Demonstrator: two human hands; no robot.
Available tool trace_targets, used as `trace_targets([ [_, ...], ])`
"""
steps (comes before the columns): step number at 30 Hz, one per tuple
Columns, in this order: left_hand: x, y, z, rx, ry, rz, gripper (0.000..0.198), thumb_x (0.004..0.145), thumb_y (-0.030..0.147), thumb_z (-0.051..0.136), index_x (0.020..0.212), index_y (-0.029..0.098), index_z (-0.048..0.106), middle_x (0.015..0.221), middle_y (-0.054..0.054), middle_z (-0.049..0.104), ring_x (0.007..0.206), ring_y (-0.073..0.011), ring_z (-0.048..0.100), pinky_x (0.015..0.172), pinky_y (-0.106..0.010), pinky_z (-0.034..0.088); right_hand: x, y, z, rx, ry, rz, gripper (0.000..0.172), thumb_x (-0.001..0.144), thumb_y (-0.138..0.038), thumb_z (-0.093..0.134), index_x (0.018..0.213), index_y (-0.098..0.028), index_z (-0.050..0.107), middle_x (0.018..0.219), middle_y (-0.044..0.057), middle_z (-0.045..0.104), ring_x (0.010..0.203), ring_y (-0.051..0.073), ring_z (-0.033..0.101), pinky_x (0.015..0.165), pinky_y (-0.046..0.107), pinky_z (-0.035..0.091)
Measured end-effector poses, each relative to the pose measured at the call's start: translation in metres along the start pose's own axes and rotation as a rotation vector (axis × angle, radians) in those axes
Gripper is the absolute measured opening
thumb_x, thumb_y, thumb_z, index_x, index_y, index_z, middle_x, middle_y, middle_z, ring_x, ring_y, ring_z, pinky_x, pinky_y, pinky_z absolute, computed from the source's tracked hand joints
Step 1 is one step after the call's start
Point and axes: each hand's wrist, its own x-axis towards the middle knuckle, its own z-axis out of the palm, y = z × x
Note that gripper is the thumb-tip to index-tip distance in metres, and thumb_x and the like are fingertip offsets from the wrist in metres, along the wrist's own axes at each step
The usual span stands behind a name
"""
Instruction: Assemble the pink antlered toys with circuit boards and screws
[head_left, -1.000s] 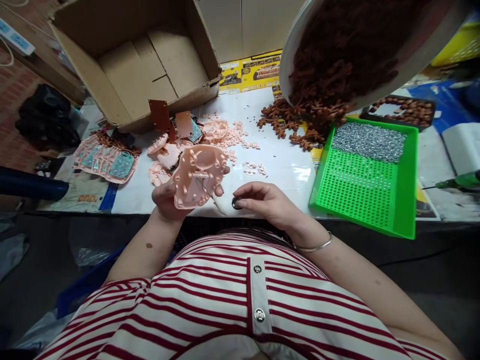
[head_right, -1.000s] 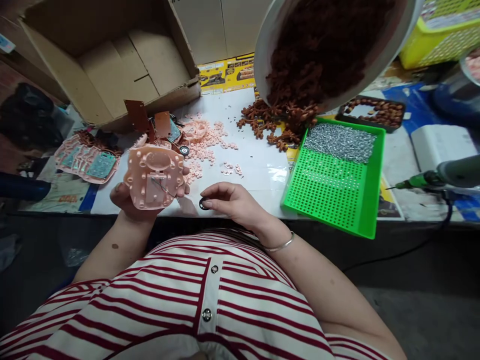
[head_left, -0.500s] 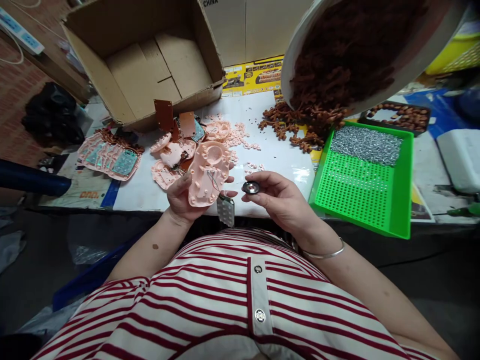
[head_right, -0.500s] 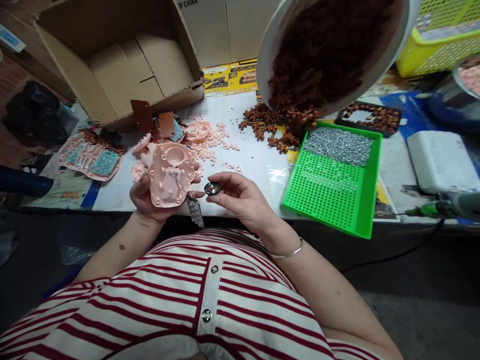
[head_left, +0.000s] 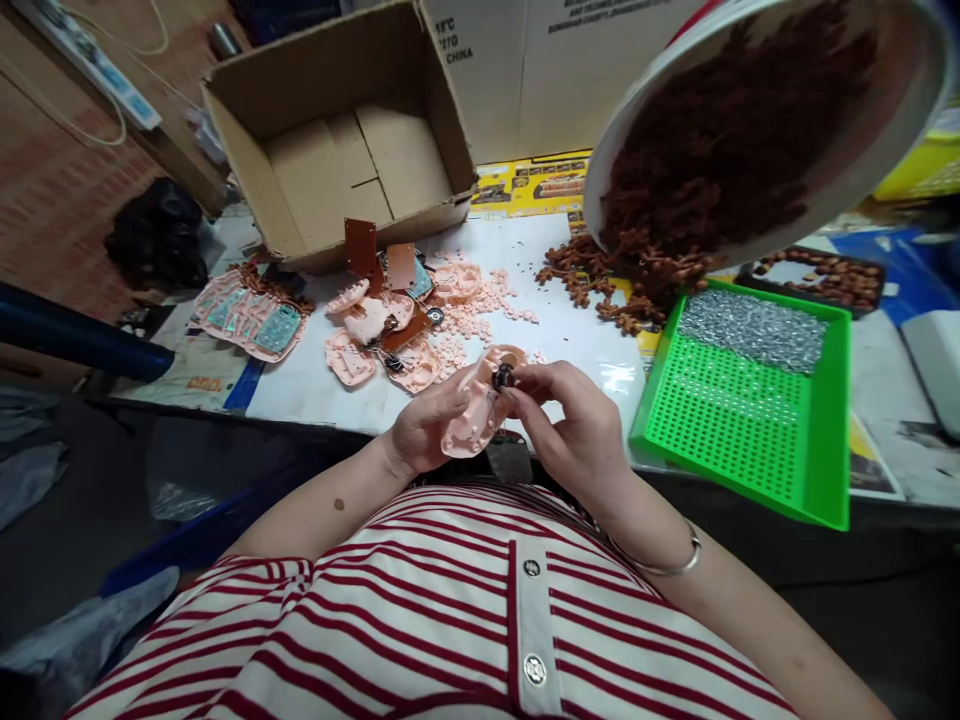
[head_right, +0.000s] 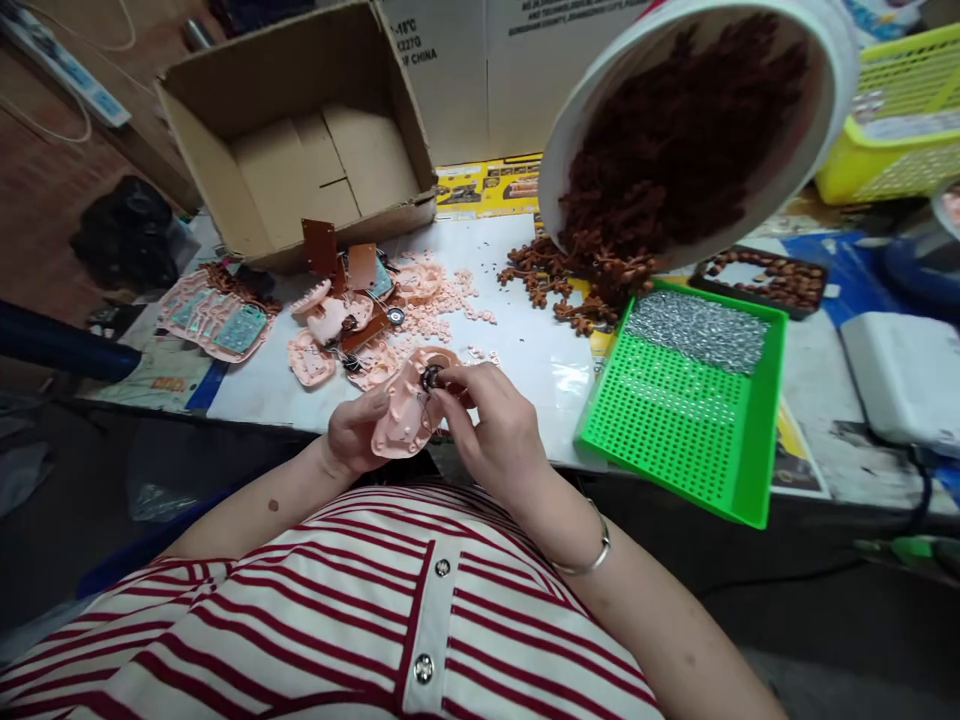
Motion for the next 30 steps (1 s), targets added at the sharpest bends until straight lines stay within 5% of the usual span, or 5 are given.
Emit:
trace_targets([
  [11,0.002,-0.004,-0.006,-0.073,-0.020,-0.042,0.054,0.064,0.041,0.086,0.110,0.018,0.071,0.089,-0.006,0.068,0.073,-0.0161,0.061,0.066,-0.026,0.049,0.000,0.009,-0.003,-0.183,-0.002,-0.189,0.017,0.097,-0.019,0.060,0.112,-0.023,0.066,0.094,0.007,0.063,0.083,0.018,0.066,0.066,0.031,0.059],
  [18,0.002,-0.009,-0.007,-0.005,-0.027,-0.074,0.072,0.062,0.043,0.088,0.126,0.019,0.066,0.093,-0.008,0.071,0.076,-0.0181,0.065,0.070,-0.028,0.050,-0.002,0.011,0.002,-0.210,0.095,-0.062,0.009,0.098,-0.024,0.059,0.105,-0.024,0.065,0.090,0.006,0.064,0.082,0.019,0.064,0.067,0.035,0.061],
  [24,0.003,-0.004,-0.008,0.024,-0.031,-0.121,0.056,0.061,0.035,0.084,0.111,0.015,0.070,0.088,-0.008,0.070,0.073,-0.0188,0.065,0.068,-0.028,0.050,-0.004,0.012,0.002,-0.197,0.143,-0.025,0.019,0.094,-0.029,0.066,0.112,-0.023,0.063,0.100,0.009,0.064,0.093,0.023,0.064,0.076,0.041,0.059],
  [26,0.003,-0.002,-0.006,0.058,-0.053,-0.113,0.054,0.061,0.033,0.080,0.111,0.014,0.070,0.091,-0.010,0.072,0.079,-0.0221,0.067,0.071,-0.031,0.051,-0.003,0.013,0.001,-0.108,0.098,0.069,0.026,0.091,-0.031,0.069,0.114,-0.024,0.061,0.105,0.009,0.065,0.097,0.023,0.064,0.079,0.041,0.059],
  [30,0.004,0.001,-0.002,0.154,-0.041,-0.108,0.048,0.067,0.036,0.083,0.107,0.013,0.072,0.088,-0.009,0.072,0.075,-0.0194,0.066,0.068,-0.028,0.049,-0.001,0.015,-0.001,0.016,-0.029,0.165,0.012,0.089,-0.029,0.069,0.098,-0.024,0.063,0.097,0.004,0.065,0.092,0.020,0.063,0.079,0.037,0.056],
])
